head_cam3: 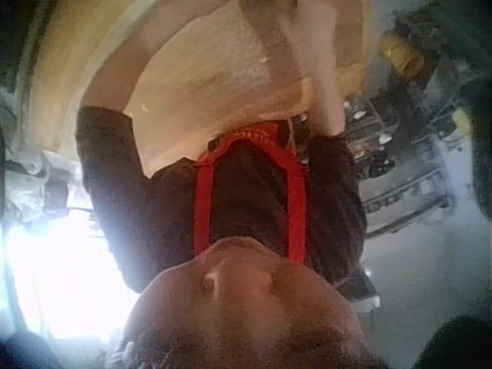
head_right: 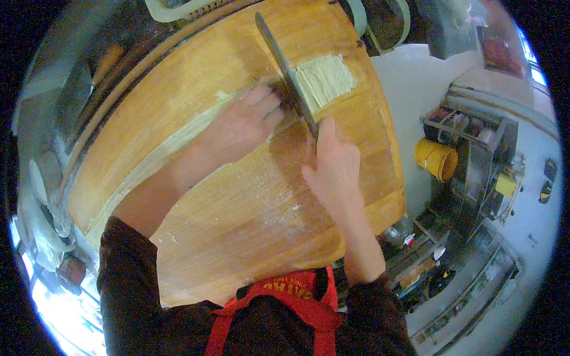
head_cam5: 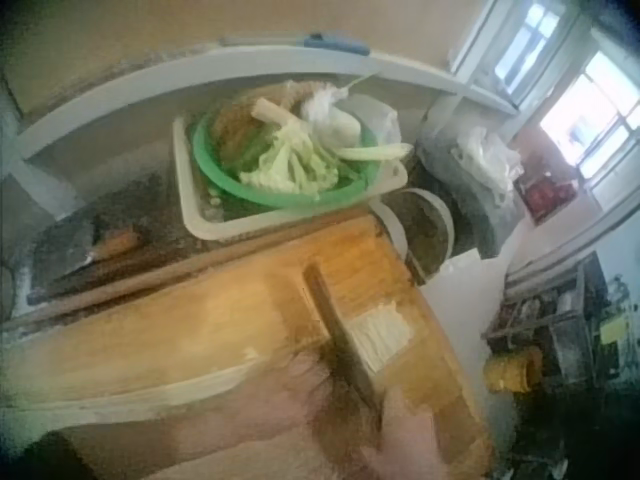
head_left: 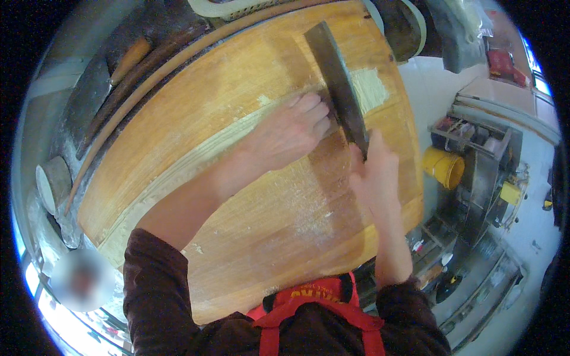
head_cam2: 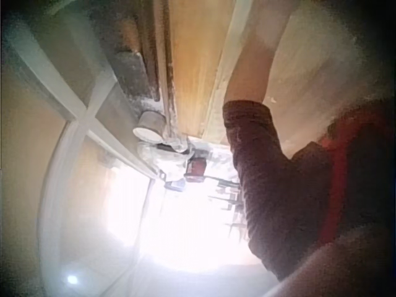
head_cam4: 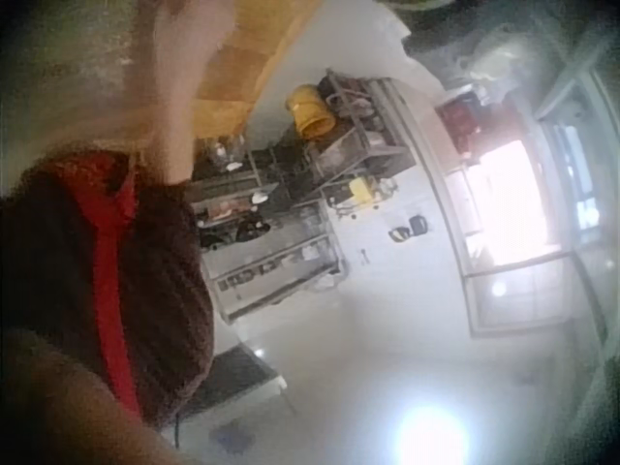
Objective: The person uses a large knife to repeatedly slice a flattened sheet of dough into thin strips on a wooden board. The hands hold the dough steady while the knife makes continuous vertical cuts across the surface.
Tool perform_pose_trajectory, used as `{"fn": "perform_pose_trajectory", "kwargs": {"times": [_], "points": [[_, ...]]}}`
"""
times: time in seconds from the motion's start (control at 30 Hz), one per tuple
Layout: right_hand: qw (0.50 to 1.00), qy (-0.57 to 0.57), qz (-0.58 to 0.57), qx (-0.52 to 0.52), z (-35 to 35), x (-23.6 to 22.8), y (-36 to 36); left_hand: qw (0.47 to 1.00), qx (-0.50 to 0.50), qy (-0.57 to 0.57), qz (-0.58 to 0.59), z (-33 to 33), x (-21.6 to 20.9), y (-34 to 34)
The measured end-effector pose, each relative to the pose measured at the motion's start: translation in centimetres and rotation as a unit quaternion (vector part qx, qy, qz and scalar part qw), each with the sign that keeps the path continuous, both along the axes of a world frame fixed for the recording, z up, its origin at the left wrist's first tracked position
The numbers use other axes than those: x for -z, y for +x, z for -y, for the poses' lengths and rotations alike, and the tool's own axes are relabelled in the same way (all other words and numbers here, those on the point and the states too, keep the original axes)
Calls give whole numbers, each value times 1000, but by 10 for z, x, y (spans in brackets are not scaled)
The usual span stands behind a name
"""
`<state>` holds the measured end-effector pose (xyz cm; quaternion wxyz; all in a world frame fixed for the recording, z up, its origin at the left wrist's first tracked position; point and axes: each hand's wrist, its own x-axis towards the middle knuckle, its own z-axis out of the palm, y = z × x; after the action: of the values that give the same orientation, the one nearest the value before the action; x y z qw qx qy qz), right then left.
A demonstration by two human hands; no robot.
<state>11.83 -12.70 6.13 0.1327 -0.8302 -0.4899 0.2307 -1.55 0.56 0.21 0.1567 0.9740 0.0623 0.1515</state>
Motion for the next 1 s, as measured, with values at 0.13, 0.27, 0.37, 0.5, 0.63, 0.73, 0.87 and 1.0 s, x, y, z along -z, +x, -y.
{"fn": "perform_pose_trajectory", "kwargs": {"times": [0.13, 0.27, 0.37, 0.5, 0.63, 0.73, 0.87, 1.0], "points": [[999, -9, 33, -29, 12, -12, -11, 999, 1, 8, 38, -2, 7, -3], [997, -56, 48, -21, 13, -17, -15, 999, 3, 17, 32, -2, 8, -3], [996, -43, 67, -41, 3, -11, -15, 1000, 9, 17, 24, -2, 10, -2], [999, -10, 51, -14, -10, 3, -9, 1000, 12, 4, 6, -1, 6, -2], [1000, 9, 6, 6, 4, 0, -8, 999, -1, 21, 40, 0, 8, -4], [998, -24, 46, -22, 8, -12, -16, 998, -1, 4, 57, -1, 9, -6], [997, -47, 52, -41, 12, -16, -16, 999, 0, 7, 46, -1, 6, -7], [996, -44, 71, -39, -6, -5, -16, 1000, 6, 9, 7, 0, 7, -6]]}}
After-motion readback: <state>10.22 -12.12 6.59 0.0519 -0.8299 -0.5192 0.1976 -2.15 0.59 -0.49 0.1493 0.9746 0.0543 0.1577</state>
